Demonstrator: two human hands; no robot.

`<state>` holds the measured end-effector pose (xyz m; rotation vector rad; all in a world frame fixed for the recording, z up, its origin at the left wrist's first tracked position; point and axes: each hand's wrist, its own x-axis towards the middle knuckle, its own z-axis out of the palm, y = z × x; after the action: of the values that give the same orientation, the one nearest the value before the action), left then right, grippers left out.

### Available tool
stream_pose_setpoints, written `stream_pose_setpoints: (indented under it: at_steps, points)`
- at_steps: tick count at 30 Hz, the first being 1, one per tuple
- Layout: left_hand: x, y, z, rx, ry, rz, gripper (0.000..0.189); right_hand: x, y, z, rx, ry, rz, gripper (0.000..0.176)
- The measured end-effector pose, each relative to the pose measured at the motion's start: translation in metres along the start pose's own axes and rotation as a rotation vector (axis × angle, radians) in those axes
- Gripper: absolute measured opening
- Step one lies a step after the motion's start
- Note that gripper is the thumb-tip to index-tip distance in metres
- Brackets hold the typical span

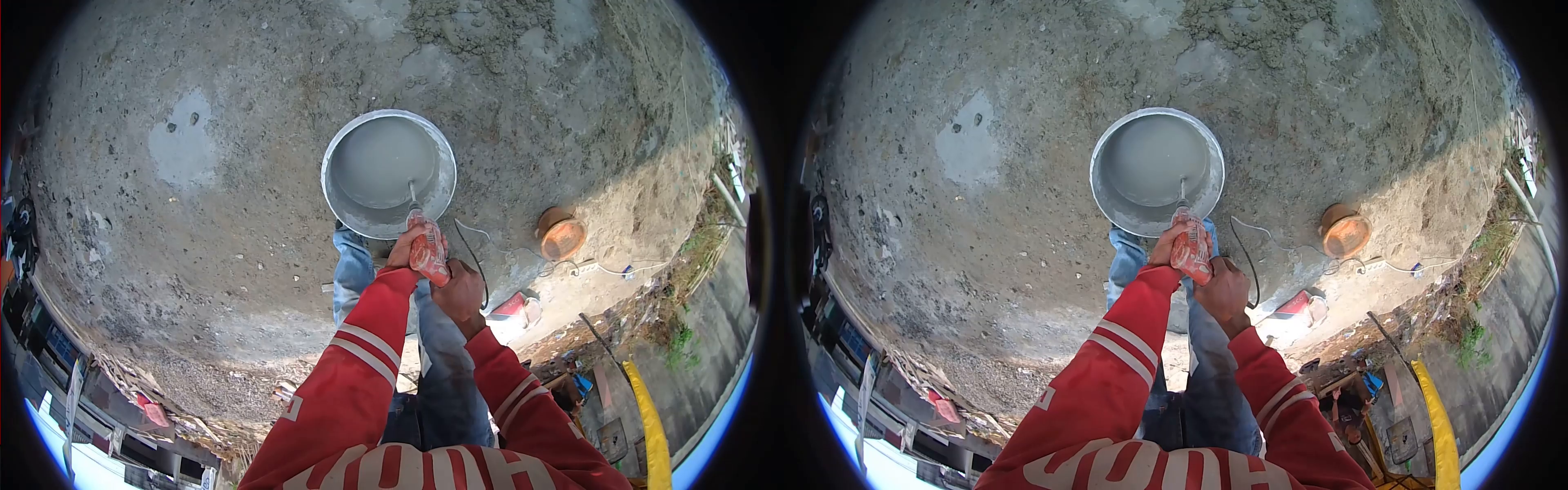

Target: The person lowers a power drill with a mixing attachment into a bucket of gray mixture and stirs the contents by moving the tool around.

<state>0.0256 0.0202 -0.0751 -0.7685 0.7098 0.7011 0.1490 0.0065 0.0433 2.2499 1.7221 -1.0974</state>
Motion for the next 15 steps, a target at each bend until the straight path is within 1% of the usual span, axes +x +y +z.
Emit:
stream_pose_setpoints:
  at_steps: [4, 7, 9, 11, 13, 15]
  points:
    - [0.010, 0.010, 0.013, 0.089, -0.029, 0.031, 0.039, 0.018, -0.003, -0.016, -0.033, -0.047, -0.027, 0.026]
    - [0.014, 0.024, 0.023, 0.115, -0.065, 0.069, 0.041, 0.038, -0.015, -0.025, -0.019, 0.004, -0.078, 0.023]
    - [0.015, 0.035, 0.031, 0.036, -0.117, 0.128, 0.042, 0.051, -0.026, -0.029, -0.020, 0.003, -0.094, 0.023]
    - [0.013, 0.047, 0.038, -0.006, -0.144, 0.138, 0.041, 0.061, -0.034, -0.030, -0.023, 0.001, -0.108, 0.024]
    - [0.006, 0.056, 0.048, -0.049, -0.166, 0.150, 0.040, 0.068, -0.040, -0.026, -0.030, -0.043, -0.136, 0.037]
    - [-0.001, 0.062, 0.053, -0.016, -0.094, 0.247, 0.039, 0.073, -0.044, -0.022, -0.033, -0.077, -0.127, 0.041]
